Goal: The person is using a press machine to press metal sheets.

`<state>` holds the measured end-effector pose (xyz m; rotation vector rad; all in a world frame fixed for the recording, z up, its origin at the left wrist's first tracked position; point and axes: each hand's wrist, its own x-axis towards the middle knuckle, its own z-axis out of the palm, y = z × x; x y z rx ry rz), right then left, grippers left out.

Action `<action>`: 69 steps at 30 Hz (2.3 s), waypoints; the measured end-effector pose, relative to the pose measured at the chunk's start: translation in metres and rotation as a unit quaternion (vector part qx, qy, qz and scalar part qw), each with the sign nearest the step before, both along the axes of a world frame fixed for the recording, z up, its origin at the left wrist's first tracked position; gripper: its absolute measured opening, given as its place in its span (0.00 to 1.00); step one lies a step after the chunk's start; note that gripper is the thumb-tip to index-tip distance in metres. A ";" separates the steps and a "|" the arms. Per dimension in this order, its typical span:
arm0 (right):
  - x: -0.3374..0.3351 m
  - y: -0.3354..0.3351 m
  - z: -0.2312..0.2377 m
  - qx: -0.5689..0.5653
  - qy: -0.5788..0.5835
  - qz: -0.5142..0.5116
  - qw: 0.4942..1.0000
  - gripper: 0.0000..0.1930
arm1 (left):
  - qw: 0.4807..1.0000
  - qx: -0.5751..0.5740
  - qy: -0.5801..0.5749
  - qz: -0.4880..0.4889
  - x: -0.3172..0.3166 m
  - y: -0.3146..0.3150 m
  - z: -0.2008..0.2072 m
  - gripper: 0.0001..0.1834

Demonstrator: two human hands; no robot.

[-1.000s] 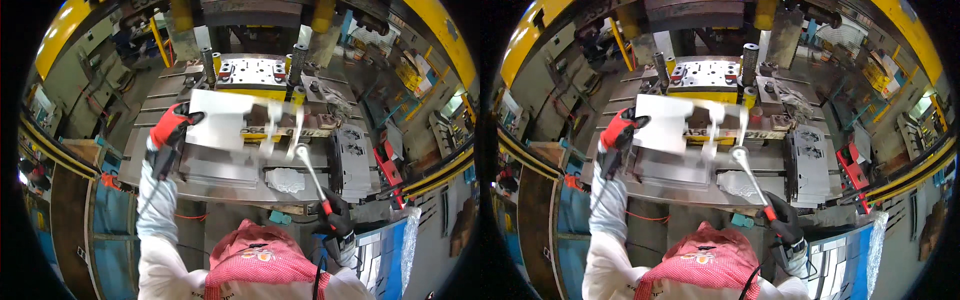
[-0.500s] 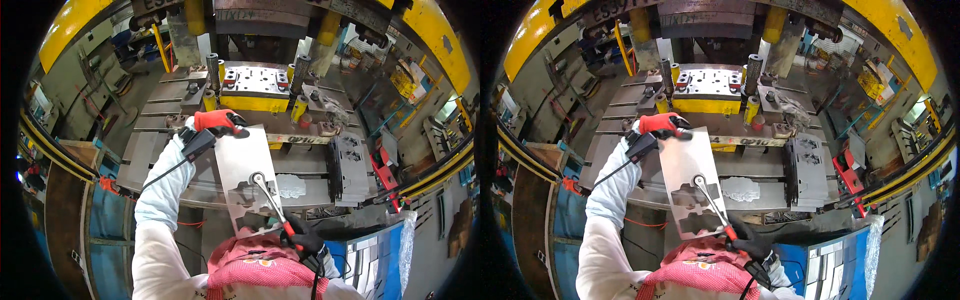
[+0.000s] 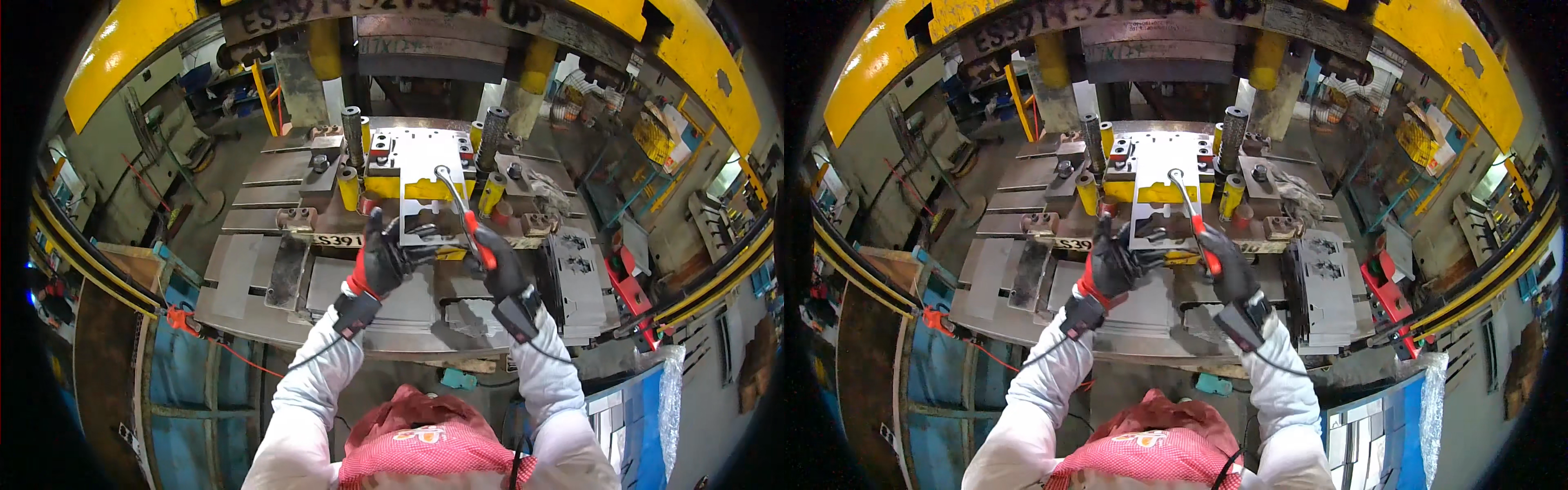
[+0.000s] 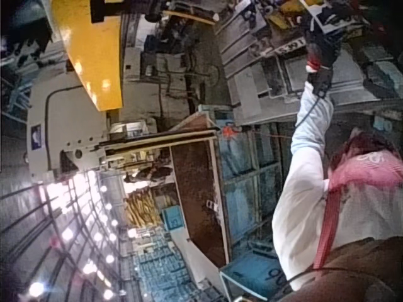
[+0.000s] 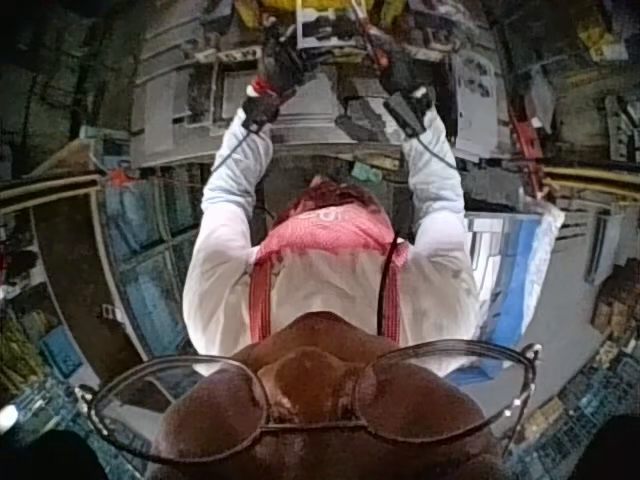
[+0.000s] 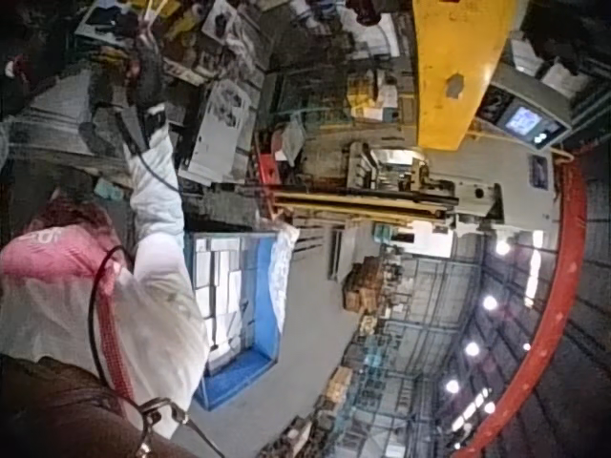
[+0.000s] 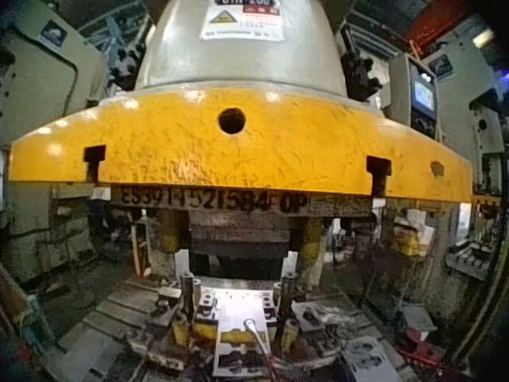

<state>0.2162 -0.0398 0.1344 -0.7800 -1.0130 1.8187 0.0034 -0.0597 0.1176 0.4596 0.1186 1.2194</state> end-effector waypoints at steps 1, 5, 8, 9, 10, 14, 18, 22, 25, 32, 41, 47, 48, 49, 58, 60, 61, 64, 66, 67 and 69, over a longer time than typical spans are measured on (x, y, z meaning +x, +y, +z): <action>-0.006 0.010 -0.001 -0.013 0.012 -0.003 1.000 0.18 | 0.999 0.003 0.027 0.023 0.003 0.002 -0.009 0.33; -0.021 0.033 -0.006 -0.056 0.017 -0.006 0.998 0.17 | 0.982 0.007 0.156 0.110 0.004 0.015 -0.022 0.32; -0.019 0.038 -0.007 -0.072 0.038 0.040 0.996 0.17 | 0.984 -0.093 0.140 0.062 0.002 0.024 -0.020 0.31; -0.019 0.038 -0.008 -0.067 0.038 0.036 0.996 0.16 | 0.980 -0.093 0.163 0.065 0.003 0.024 -0.019 0.29; -0.019 0.038 -0.009 -0.062 0.038 0.033 0.997 0.16 | 0.976 -0.092 0.186 0.068 0.006 0.025 -0.018 0.26; -0.023 0.037 -0.015 -0.009 -0.015 -0.033 0.999 0.17 | 0.987 -0.045 0.124 0.096 0.009 0.037 -0.031 0.28; -0.007 0.037 0.004 0.050 -0.108 0.031 0.992 0.21 | 0.989 -0.061 0.092 0.096 0.014 0.036 -0.029 0.27; -0.002 0.039 0.014 0.063 -0.114 0.060 0.990 0.22 | 0.991 -0.063 0.074 0.096 0.017 0.045 -0.030 0.26; -0.007 0.019 0.018 0.082 -0.083 0.019 0.993 0.22 | 0.981 -0.105 0.094 0.134 0.018 0.040 -0.024 0.25; 0.014 -0.124 -0.026 0.070 -0.094 -0.091 0.989 0.31 | 0.978 -0.147 0.079 0.127 0.020 0.034 -0.016 0.25; 0.051 -0.269 -0.116 -0.221 -0.086 -0.123 0.964 0.27 | 0.971 -0.178 0.072 0.141 0.024 0.039 -0.021 0.24; 0.053 -0.279 -0.118 -0.195 -0.076 -0.122 0.970 0.27 | 0.972 -0.172 0.068 0.147 0.026 0.043 -0.023 0.23; 0.055 -0.278 -0.119 -0.190 -0.066 -0.120 0.972 0.26 | 0.972 -0.173 0.067 0.142 0.025 0.043 -0.022 0.23; 0.056 -0.278 -0.119 -0.185 -0.056 -0.117 0.974 0.25 | 0.973 -0.171 0.064 0.141 0.024 0.043 -0.022 0.23; 0.064 -0.289 -0.118 -0.244 -0.066 -0.154 0.955 0.27 | 0.977 -0.162 0.062 0.122 0.022 0.047 -0.027 0.21; 0.076 -0.297 -0.132 -0.261 -0.058 -0.148 0.952 0.25 | 0.976 -0.160 0.063 0.131 0.021 0.046 -0.027 0.21; 0.080 -0.299 -0.137 -0.269 -0.054 -0.144 0.951 0.24 | 0.975 -0.167 0.062 0.131 0.020 0.045 -0.027 0.21; 0.073 -0.309 -0.124 -0.284 -0.035 -0.217 0.933 0.24 | 0.972 -0.181 0.068 0.132 0.022 0.044 -0.024 0.21; 0.081 -0.313 -0.133 -0.273 -0.029 -0.199 0.941 0.24 | 0.970 -0.182 0.076 0.140 0.024 0.044 -0.023 0.22; 0.086 -0.315 -0.141 -0.268 -0.026 -0.190 0.944 0.24 | 0.970 -0.180 0.081 0.141 0.024 0.043 -0.022 0.22; 0.095 -0.318 -0.159 -0.272 0.019 -0.174 0.946 0.24 | 0.970 -0.177 0.091 0.142 0.024 0.043 -0.022 0.22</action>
